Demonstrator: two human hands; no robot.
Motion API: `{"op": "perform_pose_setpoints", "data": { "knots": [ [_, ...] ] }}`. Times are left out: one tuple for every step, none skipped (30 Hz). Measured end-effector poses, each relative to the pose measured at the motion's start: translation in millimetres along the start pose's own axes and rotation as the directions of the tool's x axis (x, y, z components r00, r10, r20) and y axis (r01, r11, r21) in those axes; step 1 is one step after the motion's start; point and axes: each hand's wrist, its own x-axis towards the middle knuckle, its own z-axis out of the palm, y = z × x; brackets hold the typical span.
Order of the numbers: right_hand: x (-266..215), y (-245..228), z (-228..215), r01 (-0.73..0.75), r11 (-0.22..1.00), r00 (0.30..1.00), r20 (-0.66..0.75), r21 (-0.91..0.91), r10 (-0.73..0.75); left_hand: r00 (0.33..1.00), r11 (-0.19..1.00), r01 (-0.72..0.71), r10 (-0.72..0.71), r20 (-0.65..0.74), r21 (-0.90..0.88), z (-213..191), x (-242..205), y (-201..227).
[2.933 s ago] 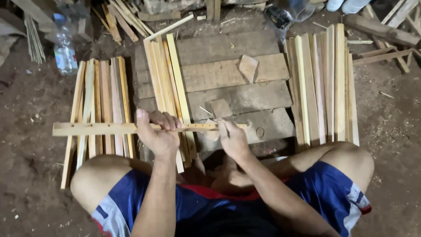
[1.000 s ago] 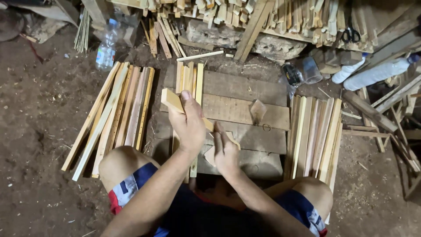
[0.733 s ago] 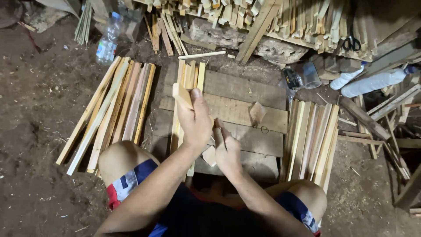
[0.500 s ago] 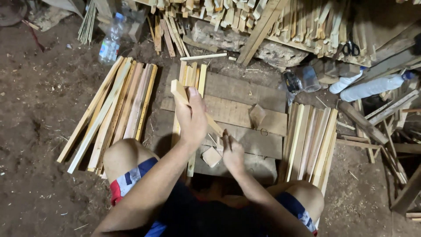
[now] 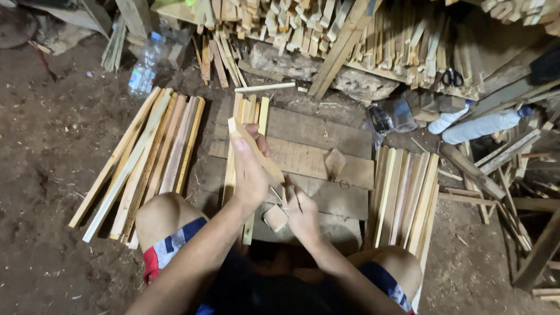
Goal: Manually sanding thin wooden strips using a small piece of sandpaper in a workshop environment.
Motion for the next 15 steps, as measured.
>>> {"op": "perform_pose_setpoints", "data": {
  "knots": [
    [-1,-1,1,-0.008,1.0,1.0,0.001,0.0,0.008,1.0,1.0,0.008,-0.008,0.0,0.002,1,-2,-1],
    [-3,-3,1,0.014,1.0,1.0,-0.018,-0.013,-0.015,1.0,1.0,0.012,-0.012,0.0,0.004,1,-5,-1],
    [3,-6,3,0.052,0.998,0.998,-0.039,-0.022,-0.053,1.0,1.0,0.001,-0.001,0.003,0.003,3,0,-3],
    [10,21,3,0.059,0.998,0.997,-0.042,-0.019,-0.06,1.0,1.0,-0.008,0.008,0.006,0.002,0,1,-5],
    [16,48,1,0.008,0.996,1.0,-0.009,-0.089,-0.009,1.0,0.998,-0.023,0.023,-0.005,0.051,-4,1,-6],
    [22,75,0,-0.041,0.986,0.999,0.019,-0.161,0.045,0.999,0.994,-0.037,0.039,-0.015,0.099,-8,1,-8],
    [16,56,-3,-0.041,0.986,0.999,0.021,-0.159,0.045,0.999,0.994,-0.037,0.039,-0.015,0.101,-8,0,-2],
    [10,38,-7,-0.11,0.982,0.993,0.025,-0.156,0.116,0.998,0.984,-0.05,0.054,-0.023,0.169,-8,-1,5],
    [7,19,-10,-0.175,0.973,0.983,0.032,-0.15,0.181,0.997,0.969,-0.065,0.075,-0.031,0.238,-8,0,11],
    [9,6,-6,-0.17,0.974,0.983,0.037,-0.147,0.178,0.996,0.968,-0.07,0.08,-0.032,0.242,-5,4,13],
    [4,-5,-3,-0.042,0.99,0.999,0.0,-0.133,0.043,0.997,0.98,-0.047,0.06,-0.058,0.195,-3,2,15],
    [-1,-15,0,0.087,0.988,0.995,-0.039,-0.125,-0.093,0.996,0.989,-0.025,0.038,-0.084,0.148,0,0,17],
    [2,-3,2,0.077,0.99,0.995,-0.047,-0.12,-0.083,0.997,0.988,-0.019,0.03,-0.074,0.15,-1,-2,18],
    [5,8,4,0.161,0.981,0.981,-0.096,-0.11,-0.171,0.997,0.993,0.005,0.004,-0.081,0.119,-2,-3,19],
    [9,19,7,0.249,0.963,0.954,-0.144,-0.103,-0.262,0.996,0.996,0.024,-0.016,-0.089,0.089,-2,-4,20]
  ]
}}
